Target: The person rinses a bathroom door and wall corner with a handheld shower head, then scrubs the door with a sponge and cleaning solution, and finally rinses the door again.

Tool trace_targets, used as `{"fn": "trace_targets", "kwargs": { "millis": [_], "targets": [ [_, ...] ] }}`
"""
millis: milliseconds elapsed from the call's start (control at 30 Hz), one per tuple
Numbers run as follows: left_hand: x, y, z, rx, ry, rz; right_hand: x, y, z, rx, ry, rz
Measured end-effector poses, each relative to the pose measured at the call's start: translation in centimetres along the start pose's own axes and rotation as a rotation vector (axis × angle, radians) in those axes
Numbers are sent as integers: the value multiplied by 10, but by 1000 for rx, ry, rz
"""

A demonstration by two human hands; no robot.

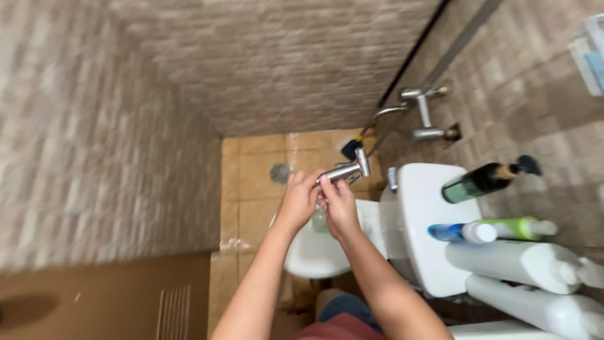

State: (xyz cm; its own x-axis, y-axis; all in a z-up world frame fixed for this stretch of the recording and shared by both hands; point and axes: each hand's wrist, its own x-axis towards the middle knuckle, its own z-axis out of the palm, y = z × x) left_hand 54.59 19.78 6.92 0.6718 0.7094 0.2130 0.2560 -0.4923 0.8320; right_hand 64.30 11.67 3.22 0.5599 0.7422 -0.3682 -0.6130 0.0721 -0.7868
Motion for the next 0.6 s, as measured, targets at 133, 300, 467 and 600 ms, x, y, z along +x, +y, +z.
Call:
{"fn": "trace_targets", "kwargs": {
  "millis": [133,300,467,600],
  "targets": [
    [29,28,31,-141,8,85,19,-27,-21,-113,59,-258],
    [75,80,64,-319,-24,181,25,-95,-30,-424,270,-645],
    [125,152,86,-481,26,351,16,-185,-42,-734,404,-940],
    [177,210,122,-586,42,328,16,-237,-50,-457,473,-932]
  ]
}}
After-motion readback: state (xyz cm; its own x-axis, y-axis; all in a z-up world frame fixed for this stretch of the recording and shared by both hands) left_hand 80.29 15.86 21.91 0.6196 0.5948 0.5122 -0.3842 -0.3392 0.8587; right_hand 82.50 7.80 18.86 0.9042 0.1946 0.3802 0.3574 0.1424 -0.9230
